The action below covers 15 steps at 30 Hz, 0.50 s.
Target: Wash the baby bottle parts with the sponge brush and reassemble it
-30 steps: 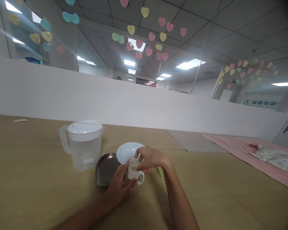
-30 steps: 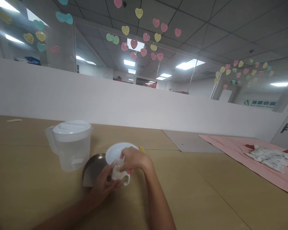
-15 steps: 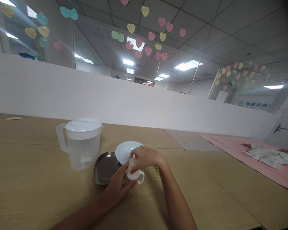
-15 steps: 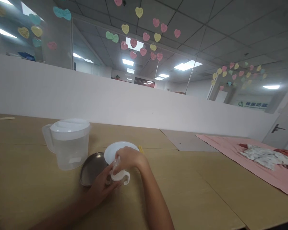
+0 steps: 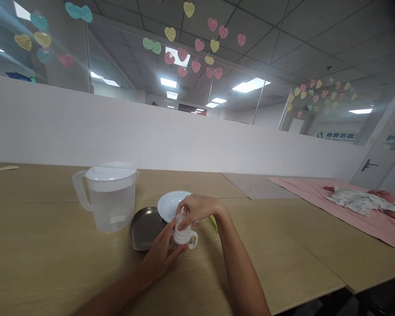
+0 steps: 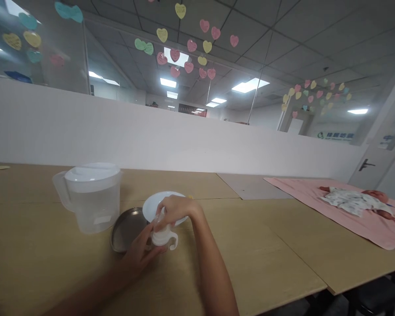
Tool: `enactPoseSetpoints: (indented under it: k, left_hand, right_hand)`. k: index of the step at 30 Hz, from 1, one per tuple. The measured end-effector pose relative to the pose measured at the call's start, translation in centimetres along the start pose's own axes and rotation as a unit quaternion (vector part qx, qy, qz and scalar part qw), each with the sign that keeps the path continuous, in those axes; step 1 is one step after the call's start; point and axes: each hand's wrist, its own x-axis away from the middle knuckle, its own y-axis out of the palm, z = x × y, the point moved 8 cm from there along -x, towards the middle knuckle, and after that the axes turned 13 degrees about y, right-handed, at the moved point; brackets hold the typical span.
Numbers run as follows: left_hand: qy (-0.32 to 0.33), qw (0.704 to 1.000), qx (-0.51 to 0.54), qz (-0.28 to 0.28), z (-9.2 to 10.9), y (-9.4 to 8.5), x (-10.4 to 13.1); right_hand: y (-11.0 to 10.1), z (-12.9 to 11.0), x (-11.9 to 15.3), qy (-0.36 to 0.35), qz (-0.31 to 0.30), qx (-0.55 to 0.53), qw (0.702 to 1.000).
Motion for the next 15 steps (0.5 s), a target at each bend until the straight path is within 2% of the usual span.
enactPoseSetpoints:
  k: [6, 11, 13, 15]
  left_hand:
    - [0.019, 1.0, -0.021, 0.001, -0.2, -0.1, -0.1]
    - [0.032, 0.999, -0.035, 0.014, -1.0, 0.0, 0.1]
    - [0.037, 0.998, -0.044, 0.017, -1.3, 0.1, 0.2]
    - [0.047, 0.997, -0.052, 0.019, -1.4, 0.2, 0.3]
  right_hand:
    - [0.1, 0.2, 0.0, 0.007, 0.008, -0.001, 1.0]
    - [-2.3, -0.3, 2.4, -0.028, 0.148, 0.011, 0.989]
    - [-3.4, 0.4, 3.4, -0.049, 0.192, -0.017, 0.98]
    - [-4.2, 1.7, 3.3, -0.055, 0.215, -0.046, 0.974]
